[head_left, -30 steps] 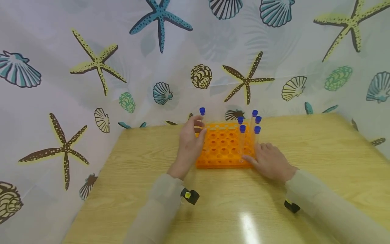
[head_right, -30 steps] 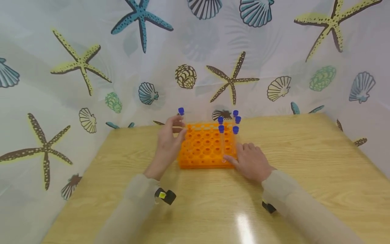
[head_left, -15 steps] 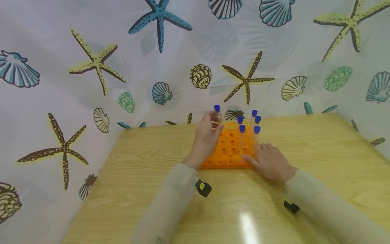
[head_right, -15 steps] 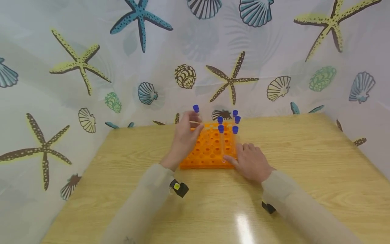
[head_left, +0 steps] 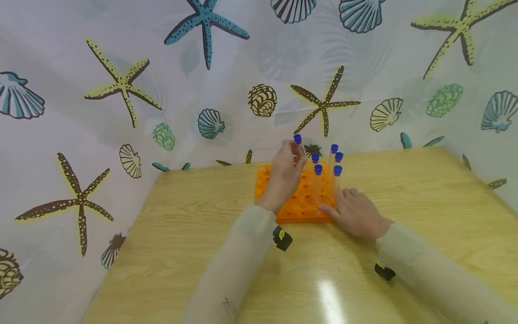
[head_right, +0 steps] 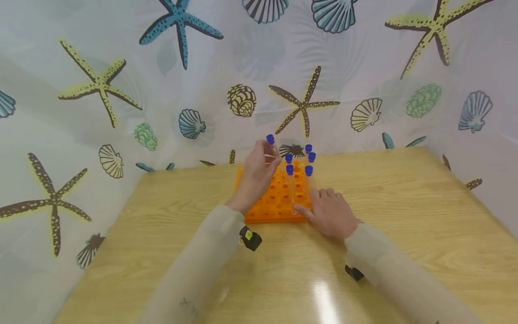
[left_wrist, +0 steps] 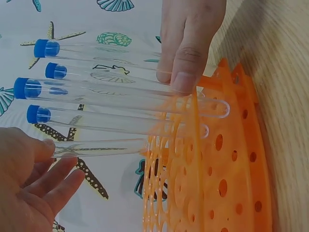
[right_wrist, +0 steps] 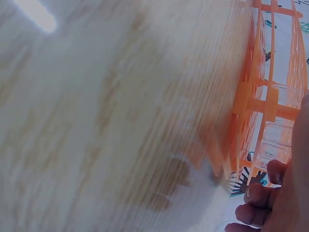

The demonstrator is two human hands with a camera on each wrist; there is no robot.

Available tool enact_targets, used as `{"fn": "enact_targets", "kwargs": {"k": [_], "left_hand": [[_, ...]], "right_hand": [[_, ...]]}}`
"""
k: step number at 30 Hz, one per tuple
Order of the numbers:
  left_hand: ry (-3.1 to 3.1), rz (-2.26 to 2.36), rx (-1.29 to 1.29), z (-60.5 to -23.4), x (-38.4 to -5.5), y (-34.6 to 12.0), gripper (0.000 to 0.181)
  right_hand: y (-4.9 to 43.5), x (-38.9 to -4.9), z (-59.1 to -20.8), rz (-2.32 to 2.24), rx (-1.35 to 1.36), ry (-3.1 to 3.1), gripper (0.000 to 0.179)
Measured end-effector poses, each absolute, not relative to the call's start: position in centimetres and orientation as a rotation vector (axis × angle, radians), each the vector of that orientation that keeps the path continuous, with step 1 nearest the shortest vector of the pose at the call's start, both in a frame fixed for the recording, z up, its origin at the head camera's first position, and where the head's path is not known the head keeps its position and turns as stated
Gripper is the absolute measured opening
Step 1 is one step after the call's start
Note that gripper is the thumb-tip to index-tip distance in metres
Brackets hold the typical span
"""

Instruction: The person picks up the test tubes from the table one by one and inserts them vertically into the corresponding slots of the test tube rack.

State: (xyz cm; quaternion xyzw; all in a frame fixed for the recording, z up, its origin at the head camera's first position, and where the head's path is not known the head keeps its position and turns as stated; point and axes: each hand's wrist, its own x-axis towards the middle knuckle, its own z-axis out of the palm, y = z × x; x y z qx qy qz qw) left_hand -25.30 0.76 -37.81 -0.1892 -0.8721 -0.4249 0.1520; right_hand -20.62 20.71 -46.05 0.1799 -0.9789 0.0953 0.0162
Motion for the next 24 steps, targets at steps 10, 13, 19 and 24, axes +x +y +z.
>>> {"fn": "enact_targets", "kwargs": {"k": [10,13,19,24], "left_hand": [[-2.574,-1.182,-0.535,-38.0,-26.1,1.6,0.02],[-2.576,-1.193,-0.535,-38.3,-26.3,1.7,0.016],[-2.585,-1.198,-0.547,-38.9,-26.3,2.1,0.019],[-2.625,-1.215,-0.535,-38.9,-26.1,2.5,0.021]], "right_hand": [[20.6,-20.6,-45.8,0.297,0.572,-3.033,0.061],[20.7,-20.5,-45.7,0.304,0.572,-3.042,0.061],[20.7,-20.6,-45.7,0.284,0.577,-3.038,0.062],[20.7,-20.6,-45.8,0.281,0.574,-3.041,0.063]]}}
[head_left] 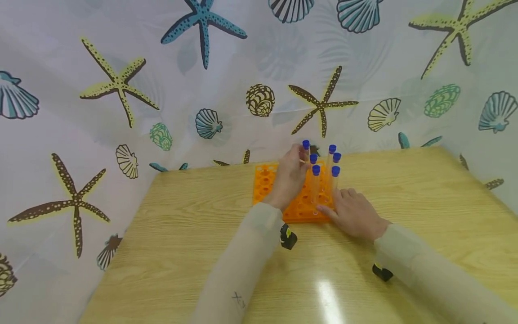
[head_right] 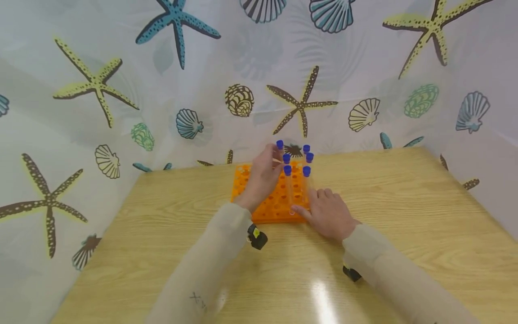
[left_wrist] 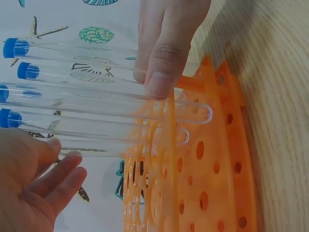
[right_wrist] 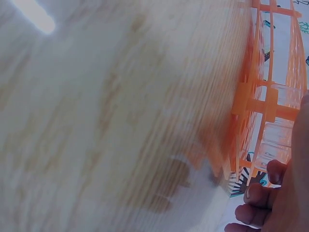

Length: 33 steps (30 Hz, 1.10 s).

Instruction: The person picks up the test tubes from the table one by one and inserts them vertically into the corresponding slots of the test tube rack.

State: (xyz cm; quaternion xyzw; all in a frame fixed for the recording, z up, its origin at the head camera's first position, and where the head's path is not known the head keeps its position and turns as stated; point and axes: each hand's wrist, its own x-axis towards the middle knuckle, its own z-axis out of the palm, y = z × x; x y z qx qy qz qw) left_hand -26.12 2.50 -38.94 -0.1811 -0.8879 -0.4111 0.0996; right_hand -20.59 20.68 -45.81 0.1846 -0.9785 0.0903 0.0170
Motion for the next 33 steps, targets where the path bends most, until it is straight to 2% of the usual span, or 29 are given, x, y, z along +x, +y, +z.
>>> {"fn": "enact_targets", "kwargs": {"k": [33], "left_hand": [[-2.655,-1.138,-0.568,-40.5,-26.1,3.0,0.026]], "right_hand": [[20.6,-20.5,-45.9,0.275,0.584,-3.009,0.054]]}}
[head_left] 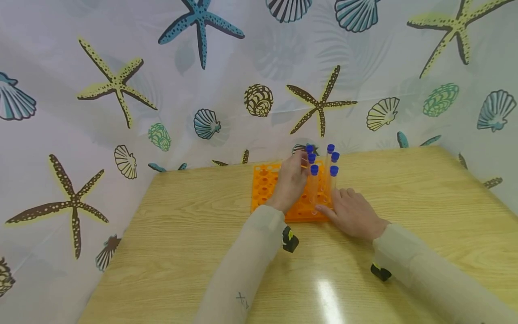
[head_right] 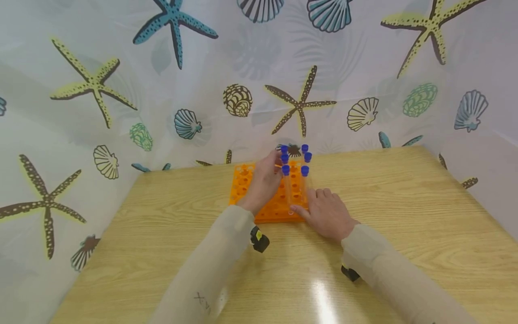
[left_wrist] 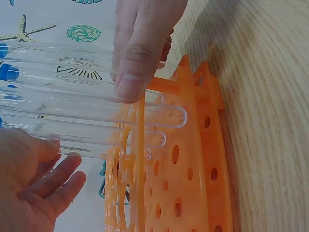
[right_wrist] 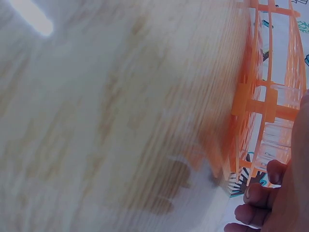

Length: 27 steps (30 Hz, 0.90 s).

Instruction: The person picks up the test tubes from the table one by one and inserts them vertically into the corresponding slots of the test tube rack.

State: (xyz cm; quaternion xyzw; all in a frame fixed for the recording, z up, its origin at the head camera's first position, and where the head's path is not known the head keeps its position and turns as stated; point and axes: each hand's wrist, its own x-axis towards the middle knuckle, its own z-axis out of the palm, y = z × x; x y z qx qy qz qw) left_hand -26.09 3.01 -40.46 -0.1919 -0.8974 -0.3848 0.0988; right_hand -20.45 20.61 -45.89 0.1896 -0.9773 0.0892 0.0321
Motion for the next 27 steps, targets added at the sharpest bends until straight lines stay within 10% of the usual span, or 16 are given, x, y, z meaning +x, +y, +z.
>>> {"fn": "enact_targets", "kwargs": {"k": [27], "left_hand": [[-2.884,-0.868,-0.546,-40.5,-22.4,-2.8,0.05]], "right_hand": [[20.4,-20.4,-45.7,0.319,0.563,-3.034,0.059]]}}
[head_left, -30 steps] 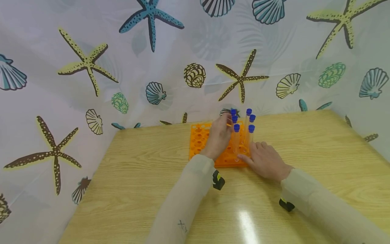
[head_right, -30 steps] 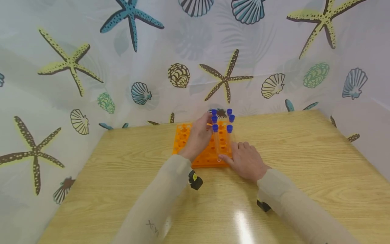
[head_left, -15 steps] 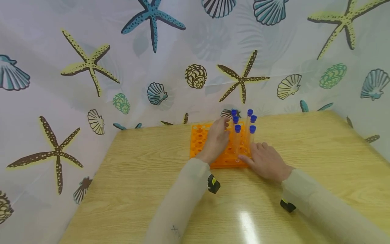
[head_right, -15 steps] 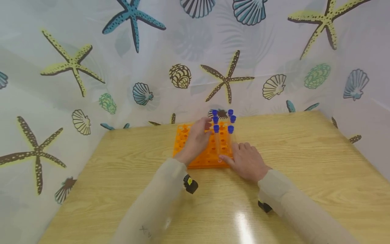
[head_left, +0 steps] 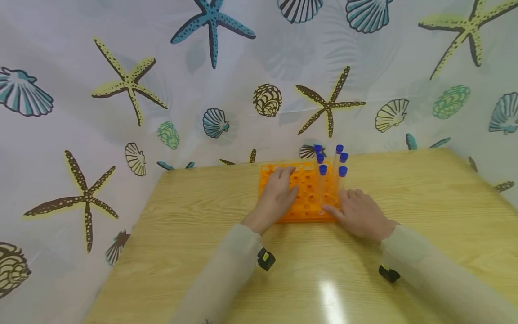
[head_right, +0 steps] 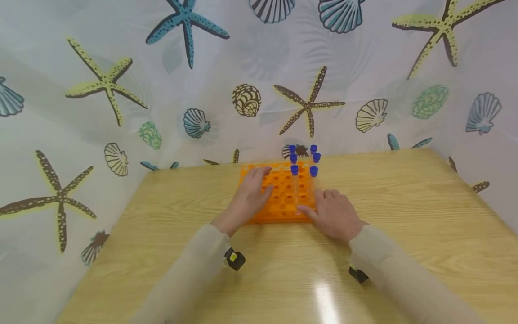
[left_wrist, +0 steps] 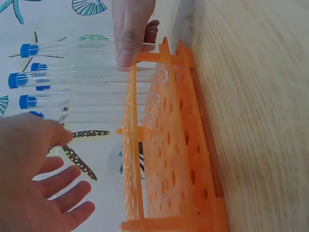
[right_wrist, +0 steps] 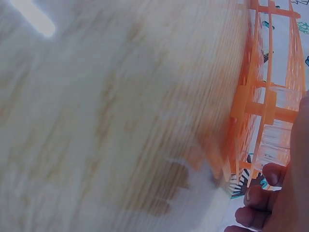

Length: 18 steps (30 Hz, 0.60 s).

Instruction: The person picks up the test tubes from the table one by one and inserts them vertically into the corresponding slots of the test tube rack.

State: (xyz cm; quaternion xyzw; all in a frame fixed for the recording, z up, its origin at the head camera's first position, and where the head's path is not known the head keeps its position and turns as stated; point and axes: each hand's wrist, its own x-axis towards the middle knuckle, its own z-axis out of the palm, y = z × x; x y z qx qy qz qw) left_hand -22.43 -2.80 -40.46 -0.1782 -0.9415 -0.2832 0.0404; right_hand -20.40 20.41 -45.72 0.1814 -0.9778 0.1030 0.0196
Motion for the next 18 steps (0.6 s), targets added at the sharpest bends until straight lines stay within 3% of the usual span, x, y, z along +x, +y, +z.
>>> {"fn": "enact_targets", "kwargs": {"k": [9,18], "left_hand": [[-2.983,-0.61,-0.578,-41.2,-20.8,-4.5,0.076],[-2.981,-0.475,-0.596,-42.5,-19.9,-5.8,0.087]], "right_hand": [[21.4,-20.6,-46.5,0.272,0.553,-2.984,0.057],[23.0,-19.8,-45.9,0.197,0.53,-2.991,0.064]]}}
